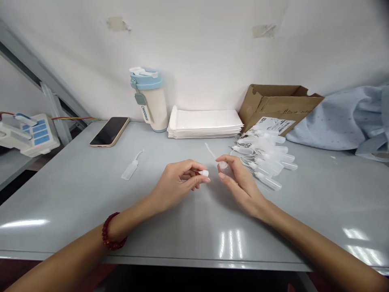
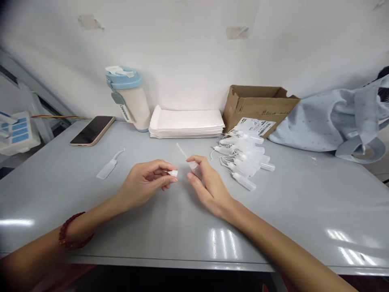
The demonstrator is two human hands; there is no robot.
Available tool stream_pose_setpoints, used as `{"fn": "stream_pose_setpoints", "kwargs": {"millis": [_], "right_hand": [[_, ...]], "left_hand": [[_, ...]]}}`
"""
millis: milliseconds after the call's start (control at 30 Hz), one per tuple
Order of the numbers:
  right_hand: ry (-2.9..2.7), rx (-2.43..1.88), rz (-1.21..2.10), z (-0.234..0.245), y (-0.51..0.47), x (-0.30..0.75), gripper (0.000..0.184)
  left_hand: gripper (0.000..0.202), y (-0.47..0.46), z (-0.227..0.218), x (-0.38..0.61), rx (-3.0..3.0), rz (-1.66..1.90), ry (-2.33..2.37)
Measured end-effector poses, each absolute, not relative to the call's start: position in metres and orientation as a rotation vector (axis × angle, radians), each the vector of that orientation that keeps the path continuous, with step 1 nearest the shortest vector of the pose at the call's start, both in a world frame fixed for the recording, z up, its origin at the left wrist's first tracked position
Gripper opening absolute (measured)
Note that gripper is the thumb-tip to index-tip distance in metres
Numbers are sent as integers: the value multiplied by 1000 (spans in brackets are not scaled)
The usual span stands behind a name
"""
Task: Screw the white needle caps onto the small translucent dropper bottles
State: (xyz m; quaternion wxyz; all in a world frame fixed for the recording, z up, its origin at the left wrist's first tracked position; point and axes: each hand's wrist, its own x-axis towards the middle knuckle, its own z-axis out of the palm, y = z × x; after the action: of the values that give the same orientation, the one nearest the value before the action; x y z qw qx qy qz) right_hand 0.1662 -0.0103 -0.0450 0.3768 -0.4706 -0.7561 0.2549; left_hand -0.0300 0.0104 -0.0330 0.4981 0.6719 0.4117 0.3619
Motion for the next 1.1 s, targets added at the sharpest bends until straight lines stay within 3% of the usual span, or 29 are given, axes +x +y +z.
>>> {"fn": "stream_pose_setpoints", "kwargs": {"millis": [467, 767, 933, 1100], "right_hand": [[-2172, -1015, 260, -56, -16, 157, 33], [-2219, -922, 173, -60, -17, 157, 34], [-2237, -953, 218, -64, -19, 159, 30], [-2104, -1082, 637, -57, -21, 159, 32]], "left_hand": [[15, 4, -28, -29, 1545, 836, 1011], [15, 8, -26, -31, 1491, 701, 999], [11, 10, -27, -33, 1512, 696, 993], [7, 11, -30, -34, 1590, 809, 887]]}}
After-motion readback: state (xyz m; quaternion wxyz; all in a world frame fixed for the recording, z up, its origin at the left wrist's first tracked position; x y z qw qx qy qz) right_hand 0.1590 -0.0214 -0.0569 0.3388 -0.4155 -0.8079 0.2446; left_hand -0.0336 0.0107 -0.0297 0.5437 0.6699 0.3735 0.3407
